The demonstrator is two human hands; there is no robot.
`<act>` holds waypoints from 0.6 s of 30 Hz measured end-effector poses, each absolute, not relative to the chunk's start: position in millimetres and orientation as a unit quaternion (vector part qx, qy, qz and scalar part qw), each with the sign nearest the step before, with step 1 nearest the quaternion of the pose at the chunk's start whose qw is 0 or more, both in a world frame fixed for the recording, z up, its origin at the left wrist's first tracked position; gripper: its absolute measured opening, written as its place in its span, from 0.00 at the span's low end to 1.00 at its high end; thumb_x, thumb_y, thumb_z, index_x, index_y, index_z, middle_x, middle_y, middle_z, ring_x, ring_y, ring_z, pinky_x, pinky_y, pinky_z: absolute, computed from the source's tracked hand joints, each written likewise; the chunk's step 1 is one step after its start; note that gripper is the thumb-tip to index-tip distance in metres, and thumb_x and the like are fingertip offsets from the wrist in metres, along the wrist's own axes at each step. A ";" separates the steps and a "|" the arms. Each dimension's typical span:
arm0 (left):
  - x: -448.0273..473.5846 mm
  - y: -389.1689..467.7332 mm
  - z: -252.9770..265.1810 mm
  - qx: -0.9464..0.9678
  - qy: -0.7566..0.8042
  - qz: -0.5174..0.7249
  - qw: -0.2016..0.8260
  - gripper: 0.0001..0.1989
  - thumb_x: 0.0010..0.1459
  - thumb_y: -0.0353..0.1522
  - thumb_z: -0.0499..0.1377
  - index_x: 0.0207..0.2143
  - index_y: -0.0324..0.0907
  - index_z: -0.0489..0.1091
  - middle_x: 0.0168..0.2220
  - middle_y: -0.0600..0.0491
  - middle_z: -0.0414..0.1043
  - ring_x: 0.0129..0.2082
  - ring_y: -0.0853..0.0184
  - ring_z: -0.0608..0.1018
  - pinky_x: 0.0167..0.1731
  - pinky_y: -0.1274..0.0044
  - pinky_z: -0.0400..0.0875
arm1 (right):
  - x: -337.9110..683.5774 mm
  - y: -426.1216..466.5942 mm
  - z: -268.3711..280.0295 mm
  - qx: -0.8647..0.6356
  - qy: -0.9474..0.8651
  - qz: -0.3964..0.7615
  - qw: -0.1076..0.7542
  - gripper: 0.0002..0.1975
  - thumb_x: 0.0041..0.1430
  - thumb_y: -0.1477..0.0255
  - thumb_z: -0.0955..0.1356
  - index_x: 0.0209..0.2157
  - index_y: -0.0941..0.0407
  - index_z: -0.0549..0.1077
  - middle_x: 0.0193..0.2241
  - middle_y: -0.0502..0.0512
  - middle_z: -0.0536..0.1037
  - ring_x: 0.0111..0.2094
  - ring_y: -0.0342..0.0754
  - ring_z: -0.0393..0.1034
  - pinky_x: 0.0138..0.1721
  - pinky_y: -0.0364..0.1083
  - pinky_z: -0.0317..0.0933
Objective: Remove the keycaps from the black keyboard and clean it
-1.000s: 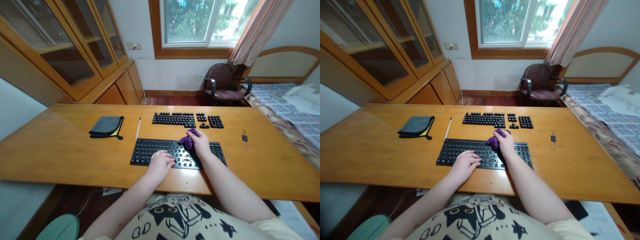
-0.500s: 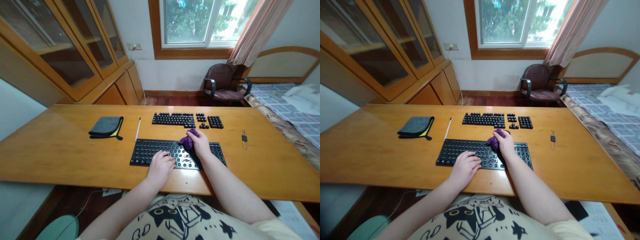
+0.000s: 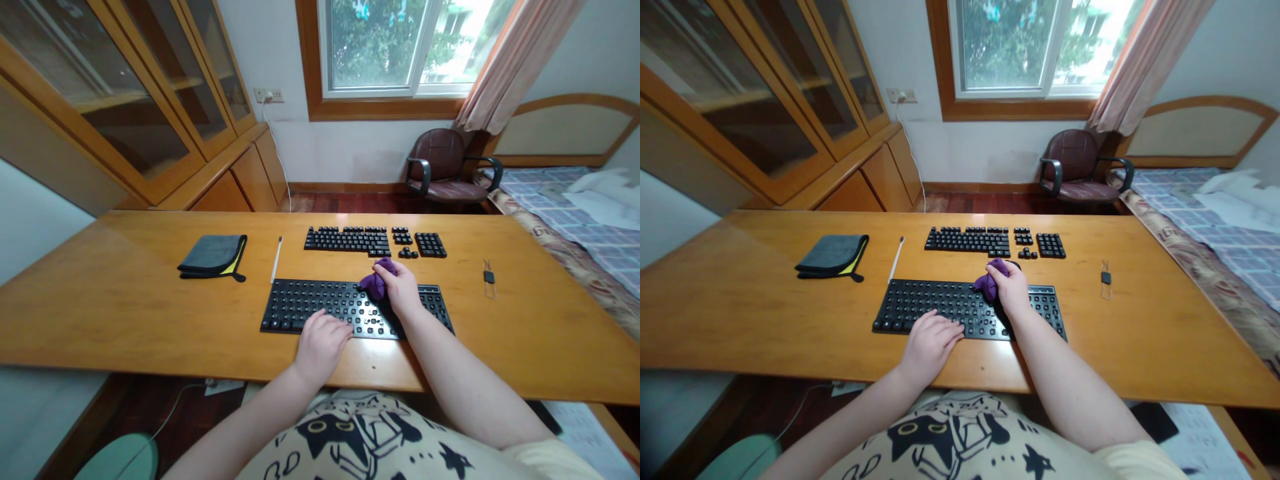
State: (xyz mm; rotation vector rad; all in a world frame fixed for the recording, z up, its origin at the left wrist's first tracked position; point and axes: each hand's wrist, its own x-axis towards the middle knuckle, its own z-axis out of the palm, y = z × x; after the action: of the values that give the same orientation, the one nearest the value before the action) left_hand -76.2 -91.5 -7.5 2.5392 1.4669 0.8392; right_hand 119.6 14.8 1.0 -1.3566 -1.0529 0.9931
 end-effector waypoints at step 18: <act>-76.8 -106.1 -10.5 0.835 0.498 0.235 0.009 0.12 0.58 0.30 0.54 0.43 0.46 0.73 0.48 0.49 0.72 0.54 0.57 0.67 0.55 0.60 0.60 | 118.1 13.5 3.5 -0.574 -0.447 0.424 0.540 0.20 0.42 0.57 0.72 0.34 0.57 0.77 0.28 0.55 0.76 0.32 0.51 0.69 0.39 0.52 0.65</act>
State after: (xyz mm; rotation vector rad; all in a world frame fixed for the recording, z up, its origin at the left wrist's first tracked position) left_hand -76.8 -106.1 -10.5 2.6081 1.5538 0.7330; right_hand 118.1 13.5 3.5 -1.3645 -1.0616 1.0073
